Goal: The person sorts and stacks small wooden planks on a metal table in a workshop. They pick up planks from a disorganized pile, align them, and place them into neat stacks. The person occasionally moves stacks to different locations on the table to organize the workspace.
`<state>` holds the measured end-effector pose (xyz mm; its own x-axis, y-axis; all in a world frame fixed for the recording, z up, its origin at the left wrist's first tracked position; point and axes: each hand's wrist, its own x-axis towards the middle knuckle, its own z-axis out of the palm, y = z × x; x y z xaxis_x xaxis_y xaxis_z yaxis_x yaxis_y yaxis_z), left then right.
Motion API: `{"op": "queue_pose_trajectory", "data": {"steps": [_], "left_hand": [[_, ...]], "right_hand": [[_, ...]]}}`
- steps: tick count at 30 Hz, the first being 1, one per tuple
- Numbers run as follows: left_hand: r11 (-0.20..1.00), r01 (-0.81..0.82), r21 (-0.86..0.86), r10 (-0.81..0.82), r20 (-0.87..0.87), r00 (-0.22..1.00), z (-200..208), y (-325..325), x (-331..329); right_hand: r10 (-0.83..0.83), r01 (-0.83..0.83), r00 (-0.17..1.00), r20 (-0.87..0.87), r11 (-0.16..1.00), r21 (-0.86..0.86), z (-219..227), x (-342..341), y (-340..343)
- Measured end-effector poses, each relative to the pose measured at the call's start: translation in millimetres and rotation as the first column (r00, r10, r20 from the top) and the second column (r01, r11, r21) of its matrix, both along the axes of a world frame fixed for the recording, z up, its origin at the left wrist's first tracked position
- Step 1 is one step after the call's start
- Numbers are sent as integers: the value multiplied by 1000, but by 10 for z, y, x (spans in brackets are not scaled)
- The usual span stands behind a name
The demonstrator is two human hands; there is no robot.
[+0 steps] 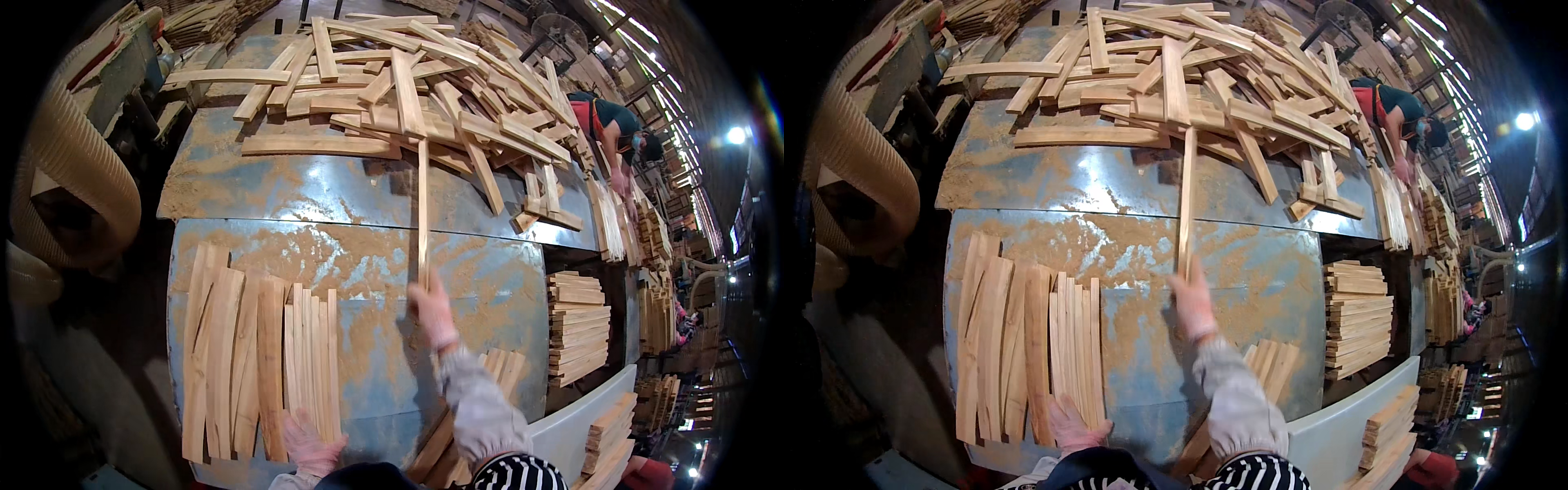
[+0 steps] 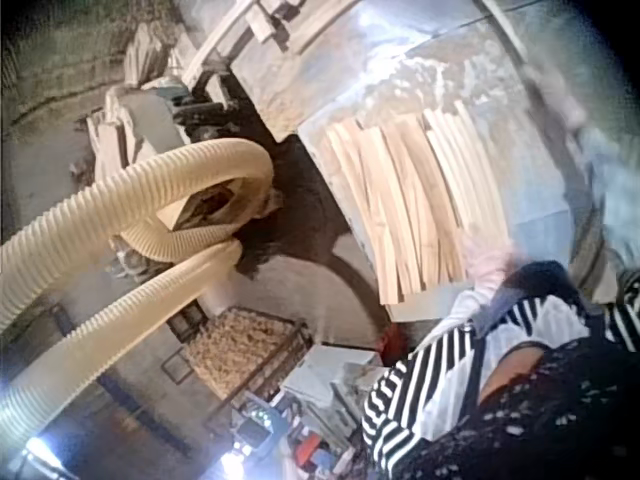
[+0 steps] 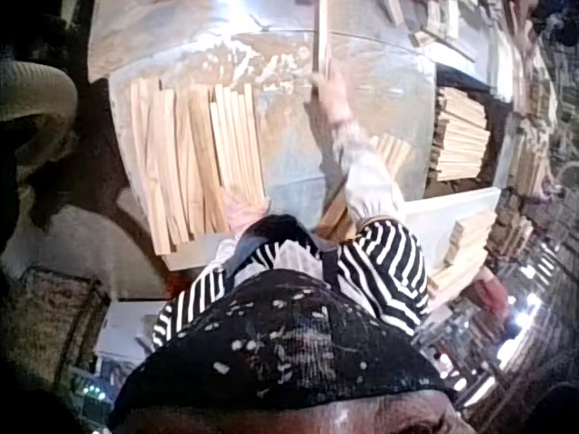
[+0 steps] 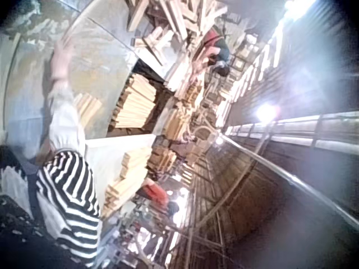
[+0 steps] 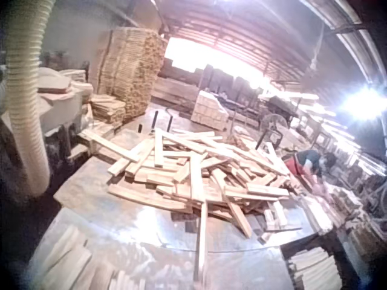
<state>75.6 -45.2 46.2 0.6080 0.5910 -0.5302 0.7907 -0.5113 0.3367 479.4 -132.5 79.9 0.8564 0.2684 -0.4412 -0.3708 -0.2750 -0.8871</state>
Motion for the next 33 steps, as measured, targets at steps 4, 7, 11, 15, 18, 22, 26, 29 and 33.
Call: {"op": "queue_pose_trajectory", "data": {"steps": [4,7,11,15,18,22,26,29,33], "left_hand": [[999,16,-40,-16,6,1000,61,44,142],[999,42,-19,-42,19,999,-9,17,76],[998,10,-55,-14,-64,998,23,28,100],[999,23,-31,-20,77,997,-43,23,30],[999,29,-37,-27,68,997,-56,68,21],[987,52,155,-67,94,993,-19,-5,82],[997,40,61,-41,11,999,-143,28,129],[984,10,175,-22,70,997,-170,11,156],[981,16,193,-29,66,997,-81,33,349]], "right_hand": [[-155,257,930,-333,924,285,427,-1103,-248],[-215,308,913,-346,920,243,276,-1324,-391],[0,41,950,-314,992,123,308,-2076,-786],[212,-204,965,-157,977,67,73,-3140,-1118],[98,-77,967,-235,992,97,171,-2347,-593],[89,-96,978,188,995,26,271,267,372],[-93,141,853,513,988,-56,401,2797,761],[157,264,796,584,779,-569,169,3042,1525],[374,202,841,392,454,-868,-281,2778,1603]]}}
